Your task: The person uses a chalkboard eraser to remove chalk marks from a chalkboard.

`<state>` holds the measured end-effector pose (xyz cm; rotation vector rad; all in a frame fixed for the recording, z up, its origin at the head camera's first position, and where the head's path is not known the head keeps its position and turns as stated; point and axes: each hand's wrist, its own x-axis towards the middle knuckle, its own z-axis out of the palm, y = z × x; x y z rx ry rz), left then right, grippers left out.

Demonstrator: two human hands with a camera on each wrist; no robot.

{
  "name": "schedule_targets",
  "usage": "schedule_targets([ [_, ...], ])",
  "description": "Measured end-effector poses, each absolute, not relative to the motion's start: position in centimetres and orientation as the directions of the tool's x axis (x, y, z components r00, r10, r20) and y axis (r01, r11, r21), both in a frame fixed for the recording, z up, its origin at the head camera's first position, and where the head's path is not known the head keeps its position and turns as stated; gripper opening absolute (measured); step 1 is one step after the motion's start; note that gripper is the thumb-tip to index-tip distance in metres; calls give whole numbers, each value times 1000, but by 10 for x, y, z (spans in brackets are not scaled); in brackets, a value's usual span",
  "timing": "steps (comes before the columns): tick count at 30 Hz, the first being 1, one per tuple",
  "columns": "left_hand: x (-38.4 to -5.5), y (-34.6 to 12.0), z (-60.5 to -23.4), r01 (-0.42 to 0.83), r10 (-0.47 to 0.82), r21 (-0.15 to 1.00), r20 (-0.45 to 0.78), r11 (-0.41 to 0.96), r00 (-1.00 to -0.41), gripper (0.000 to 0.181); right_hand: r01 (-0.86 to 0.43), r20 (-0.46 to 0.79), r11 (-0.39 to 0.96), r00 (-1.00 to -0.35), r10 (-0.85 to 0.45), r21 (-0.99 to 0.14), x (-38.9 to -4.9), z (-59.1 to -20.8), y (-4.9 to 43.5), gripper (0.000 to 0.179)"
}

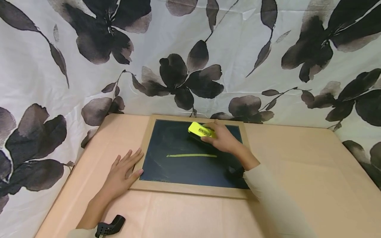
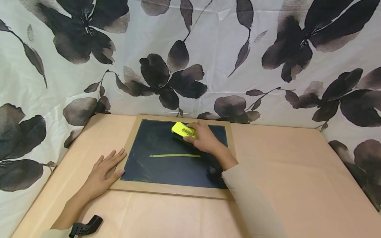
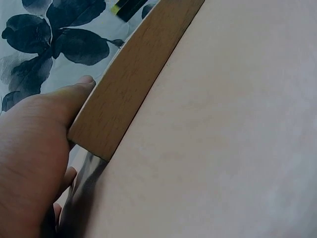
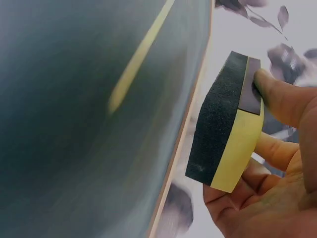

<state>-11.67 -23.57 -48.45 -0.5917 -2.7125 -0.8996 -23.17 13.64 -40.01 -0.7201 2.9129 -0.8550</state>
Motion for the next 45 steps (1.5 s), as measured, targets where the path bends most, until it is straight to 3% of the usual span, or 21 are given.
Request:
schedule_targets([
  [7,-115,-235,-485,435,292,527,336,730,-896,59,-362,132,781,-929,-345,-508,-202,-412,184,55],
  [14,-112,-236,-484,425,288,534,324,731,-901,58,-264,75,832,-962,-261,-489,-187,-423,205,57],
  [45,-116,-235,-483,427,299,546,311,721,-902,58,-277,57,800,-955,-293,-532,-187,-418,211,53],
])
